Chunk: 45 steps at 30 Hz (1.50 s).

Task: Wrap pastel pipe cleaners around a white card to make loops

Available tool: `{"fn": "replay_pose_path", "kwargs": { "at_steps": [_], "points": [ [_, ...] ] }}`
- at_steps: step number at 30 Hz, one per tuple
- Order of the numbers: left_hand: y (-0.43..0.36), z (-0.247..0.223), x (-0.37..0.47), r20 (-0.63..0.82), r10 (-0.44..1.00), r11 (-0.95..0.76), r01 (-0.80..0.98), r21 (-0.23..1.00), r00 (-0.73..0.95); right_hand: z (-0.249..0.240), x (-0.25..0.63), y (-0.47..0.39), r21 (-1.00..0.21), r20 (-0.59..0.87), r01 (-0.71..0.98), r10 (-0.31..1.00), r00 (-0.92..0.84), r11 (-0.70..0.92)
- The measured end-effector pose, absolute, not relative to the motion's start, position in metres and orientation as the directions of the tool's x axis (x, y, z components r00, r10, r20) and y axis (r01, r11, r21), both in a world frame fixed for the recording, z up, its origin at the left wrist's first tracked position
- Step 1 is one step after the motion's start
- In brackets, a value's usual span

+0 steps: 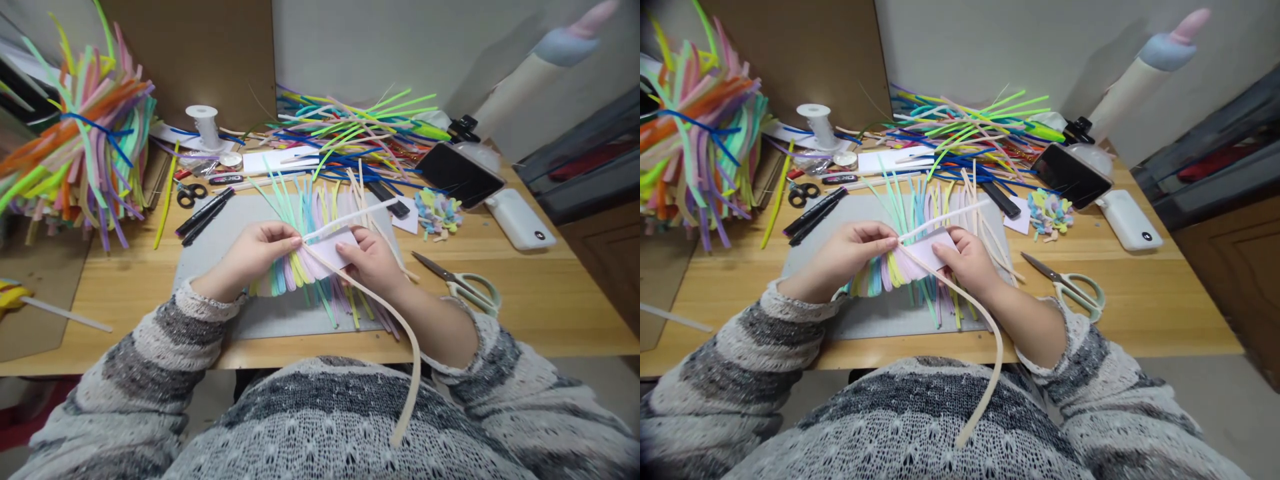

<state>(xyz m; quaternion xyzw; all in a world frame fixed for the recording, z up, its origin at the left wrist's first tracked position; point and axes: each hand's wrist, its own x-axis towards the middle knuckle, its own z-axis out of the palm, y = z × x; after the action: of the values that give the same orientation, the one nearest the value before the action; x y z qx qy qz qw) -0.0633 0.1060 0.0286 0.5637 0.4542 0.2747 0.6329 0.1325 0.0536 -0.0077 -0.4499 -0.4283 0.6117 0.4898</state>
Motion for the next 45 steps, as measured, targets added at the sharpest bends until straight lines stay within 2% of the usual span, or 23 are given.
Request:
{"fn": "replay_pose_path", "kwargs": {
  "at_steps": [5,20,35,45],
  "points": [
    [0.105,0.028,-0.064,-0.3,0.833,0.254,0.161,0.954,0.465,0.001,0.132,0.05,-0.96,-0.153,-0.229,0.987,-0.056,-0.162],
    [0.104,0.026,-0.063,-0.277,0.827,0.214,0.181,0.96,0.489,0.003,0.129,0.045,-0.969,-0.169,-0.174,0.984,-0.053,-0.176],
    [0.107,0.028,-0.065,-0.245,0.806,0.124,0.252,0.96,0.539,0.004,0.125,0.04,-0.985,-0.136,-0.105,0.99,-0.018,-0.137],
    [0.108,0.024,-0.067,-0.246,0.799,0.086,0.302,0.949,0.548,0.0,0.126,0.04,-0.992,-0.099,-0.073,0.994,-0.055,-0.103]
  ]
}}
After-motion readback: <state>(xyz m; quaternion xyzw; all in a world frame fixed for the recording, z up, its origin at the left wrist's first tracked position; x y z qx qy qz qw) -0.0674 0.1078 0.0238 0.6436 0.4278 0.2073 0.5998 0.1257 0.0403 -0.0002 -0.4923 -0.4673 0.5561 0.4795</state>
